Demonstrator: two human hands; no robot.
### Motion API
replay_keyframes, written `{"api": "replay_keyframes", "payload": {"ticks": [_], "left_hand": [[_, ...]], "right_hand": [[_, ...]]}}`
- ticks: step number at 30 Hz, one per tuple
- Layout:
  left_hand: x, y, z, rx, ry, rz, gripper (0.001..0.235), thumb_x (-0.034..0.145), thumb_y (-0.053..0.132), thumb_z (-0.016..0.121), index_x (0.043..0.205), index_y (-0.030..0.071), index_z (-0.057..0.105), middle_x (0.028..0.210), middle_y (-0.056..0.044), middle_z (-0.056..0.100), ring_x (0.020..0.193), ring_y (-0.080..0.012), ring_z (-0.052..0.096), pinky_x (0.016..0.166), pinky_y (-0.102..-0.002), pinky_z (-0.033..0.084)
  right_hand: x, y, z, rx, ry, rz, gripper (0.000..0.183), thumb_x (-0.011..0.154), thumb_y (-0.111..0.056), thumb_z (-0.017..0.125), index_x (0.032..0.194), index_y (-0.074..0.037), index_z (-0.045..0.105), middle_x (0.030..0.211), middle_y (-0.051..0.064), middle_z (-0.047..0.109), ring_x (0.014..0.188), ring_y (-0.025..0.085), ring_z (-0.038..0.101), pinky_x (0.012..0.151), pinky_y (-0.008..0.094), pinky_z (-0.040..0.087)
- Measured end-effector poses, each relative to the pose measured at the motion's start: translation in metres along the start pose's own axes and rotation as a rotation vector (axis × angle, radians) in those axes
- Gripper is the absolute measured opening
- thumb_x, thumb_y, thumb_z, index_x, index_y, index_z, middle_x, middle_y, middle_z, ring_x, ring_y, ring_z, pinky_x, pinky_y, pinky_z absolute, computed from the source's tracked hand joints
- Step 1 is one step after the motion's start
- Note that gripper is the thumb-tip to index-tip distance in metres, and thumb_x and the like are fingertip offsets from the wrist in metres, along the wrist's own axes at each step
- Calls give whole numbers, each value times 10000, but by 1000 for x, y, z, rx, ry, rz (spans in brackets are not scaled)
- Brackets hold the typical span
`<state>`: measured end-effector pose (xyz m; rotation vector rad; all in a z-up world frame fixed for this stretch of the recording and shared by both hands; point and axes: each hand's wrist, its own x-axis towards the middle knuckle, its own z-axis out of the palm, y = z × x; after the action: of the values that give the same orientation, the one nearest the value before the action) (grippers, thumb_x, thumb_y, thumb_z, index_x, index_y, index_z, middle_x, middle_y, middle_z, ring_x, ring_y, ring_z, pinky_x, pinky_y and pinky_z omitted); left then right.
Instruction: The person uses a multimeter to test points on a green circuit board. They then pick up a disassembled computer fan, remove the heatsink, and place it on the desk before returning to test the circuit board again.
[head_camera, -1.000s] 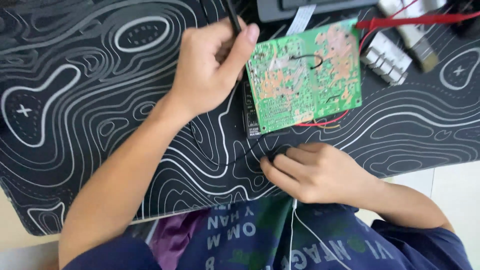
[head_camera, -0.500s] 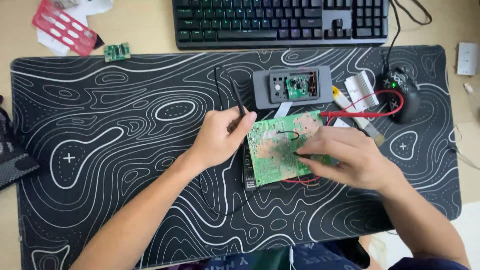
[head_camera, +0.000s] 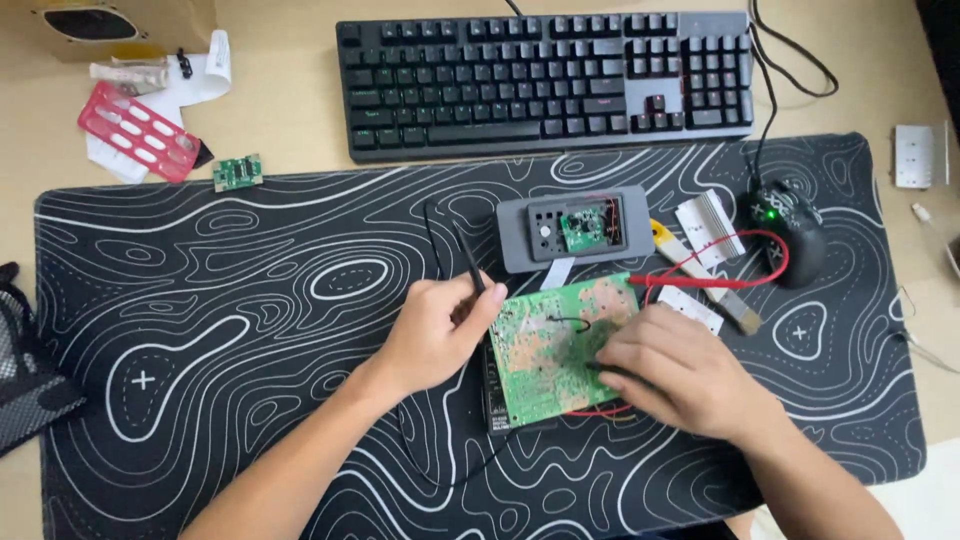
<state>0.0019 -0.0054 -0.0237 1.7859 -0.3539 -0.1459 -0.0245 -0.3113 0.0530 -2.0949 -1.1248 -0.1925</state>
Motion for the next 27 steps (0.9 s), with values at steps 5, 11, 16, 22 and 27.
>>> {"api": "replay_keyframes", "payload": {"ticks": [5, 11, 16, 22, 27], "left_hand": [[1, 8, -2, -19, -18, -33, 376, 1155, 225, 644, 842, 74, 788, 537, -106, 725, 459, -207, 653, 496, -294, 521], [0, 3, 1, -36, -7, -24, 416, 1132, 218, 668, 756, 59, 751, 479, -135, 655, 443, -263, 641, 468, -342, 481], [4, 17, -9, 57, -100, 25, 481, 1197, 267, 589, 746, 102, 560, 638, 47, 467, 532, -93, 399, 513, -319, 341], [-3, 12, -10, 107, -71, 47, 507, 1202, 285, 590, 731, 112, 521, 609, 54, 426, 521, -87, 379, 501, -321, 312], [-1, 13, -11, 91, -93, 11, 522, 1198, 291, 599, 713, 101, 560, 595, 43, 449, 505, -100, 388, 486, -321, 302]], "right_hand": [[-20, 10, 13, -110, -1, 38, 235, 1067, -216, 724, 1222, -74, 828, 1091, 136, 774, 873, 362, 747, 715, 489, 645], [-15, 9, 15, -146, 50, -4, 243, 1058, -236, 732, 1223, -70, 796, 1188, 151, 713, 1004, 375, 727, 833, 518, 648], [-18, 5, 3, -184, -80, -12, 176, 1118, -182, 713, 1228, -48, 682, 1293, 164, 622, 1129, 347, 684, 966, 488, 583], [-16, 1, -1, -188, -53, -47, 149, 1118, -132, 669, 1186, 1, 670, 1281, 199, 645, 1076, 349, 681, 931, 494, 581], [-15, 5, -7, -218, -33, 9, 189, 1136, -200, 639, 1218, -37, 685, 1361, 174, 679, 1184, 339, 691, 966, 464, 562]]}}
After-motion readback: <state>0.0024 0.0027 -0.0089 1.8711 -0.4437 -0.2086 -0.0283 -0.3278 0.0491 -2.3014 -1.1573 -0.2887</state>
